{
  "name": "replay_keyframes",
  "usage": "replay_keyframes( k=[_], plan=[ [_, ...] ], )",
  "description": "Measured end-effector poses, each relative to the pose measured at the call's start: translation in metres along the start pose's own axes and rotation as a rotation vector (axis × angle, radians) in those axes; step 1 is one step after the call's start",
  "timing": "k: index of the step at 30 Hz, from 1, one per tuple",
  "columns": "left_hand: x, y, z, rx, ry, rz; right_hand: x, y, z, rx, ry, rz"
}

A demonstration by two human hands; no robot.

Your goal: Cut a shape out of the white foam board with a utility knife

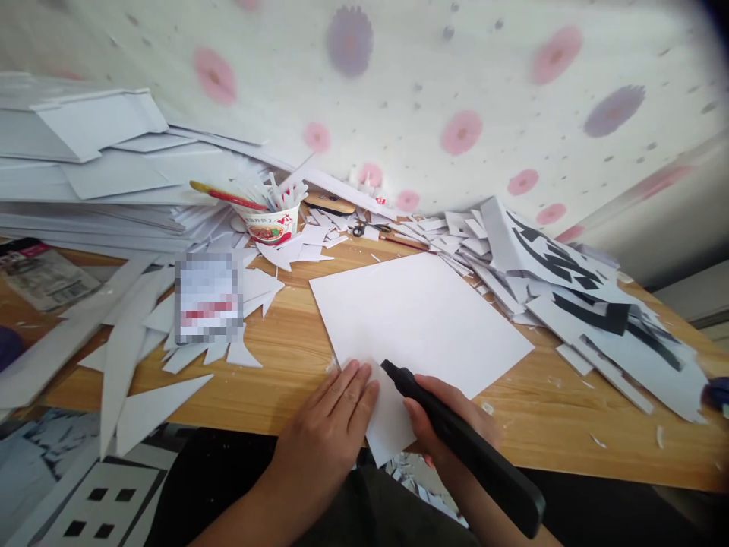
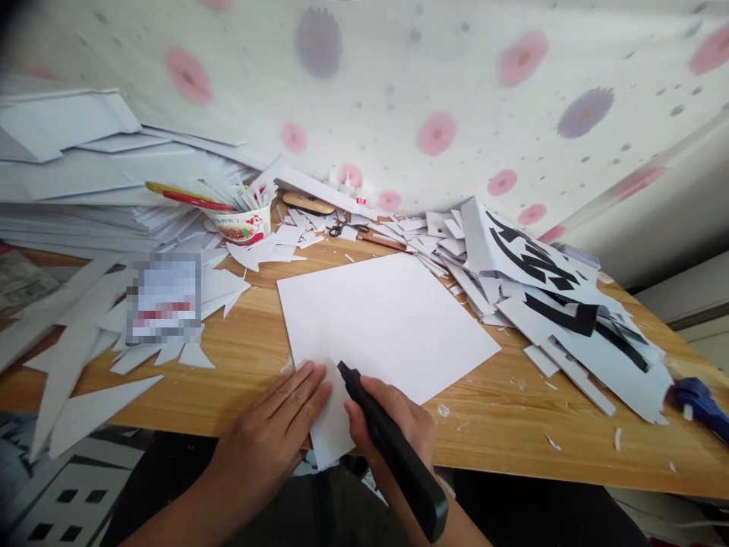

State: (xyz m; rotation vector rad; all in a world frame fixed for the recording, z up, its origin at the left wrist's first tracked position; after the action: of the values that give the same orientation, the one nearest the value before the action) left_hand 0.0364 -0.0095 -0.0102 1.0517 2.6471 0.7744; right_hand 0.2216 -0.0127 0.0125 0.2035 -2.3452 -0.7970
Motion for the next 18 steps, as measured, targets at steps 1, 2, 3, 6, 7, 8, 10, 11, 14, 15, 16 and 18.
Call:
replay_keyframes(
  k=[1,2,3,6,7,8,10,11,14,15,16,18],
  plan=[
    [0.0002,0.0,-0.0002,-0.004,0.0,0.0,-0.0015,-0.0009,0.0014,-0.014,0.001,-0.016],
    [0.0003,0.0,-0.0004,-0.007,-0.001,0.002,-0.0025,-0.0015,0.0025,-0.021,0.003,-0.031],
    [0.0004,0.0001,-0.0006,-0.008,-0.002,0.004,-0.003,-0.0018,0.0032,-0.028,0.003,-0.045],
    [0.0003,0.001,-0.001,-0.001,-0.013,0.006,-0.002,-0.001,0.0027,-0.034,-0.018,-0.094],
    [0.0002,0.0014,-0.001,0.001,-0.018,0.008,-0.0014,-0.0005,0.0021,-0.026,-0.028,-0.1],
    [0.0,0.0017,-0.001,0.0,-0.022,0.007,-0.0009,0.0001,0.0014,-0.013,-0.039,-0.099],
    [-0.0003,0.0022,-0.0009,0.004,-0.029,0.002,-0.0003,0.0007,0.0004,0.005,-0.055,-0.102],
    [-0.0004,0.0023,-0.0009,0.007,-0.032,-0.001,-0.0002,0.0007,0.0001,0.007,-0.056,-0.114],
    [-0.0008,0.0021,-0.0012,0.022,-0.038,-0.011,0.0002,-0.0008,-0.0003,-0.003,-0.043,-0.152],
    [-0.0009,0.0019,-0.0013,0.024,-0.042,-0.014,0.0006,-0.0015,-0.0003,0.001,-0.042,-0.145],
    [-0.001,0.0018,-0.0013,0.026,-0.047,-0.017,0.0012,-0.0023,-0.0004,0.008,-0.047,-0.129],
    [-0.0013,0.0017,-0.0011,0.032,-0.057,-0.021,0.0032,-0.0037,-0.0009,0.021,-0.063,-0.093]
  ],
)
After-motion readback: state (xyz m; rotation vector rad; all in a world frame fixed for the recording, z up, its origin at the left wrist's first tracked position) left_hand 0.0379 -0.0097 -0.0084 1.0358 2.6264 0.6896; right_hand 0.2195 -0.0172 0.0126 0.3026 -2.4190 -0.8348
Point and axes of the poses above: each hand's wrist, its own y-axis towards the middle knuckle, its own z-axis out of the palm, x = y × z, the point moved 1 cm from there along y, towards the middle knuckle, and after that the axes turned 7 degrees about -y, right-handed, at the moved point
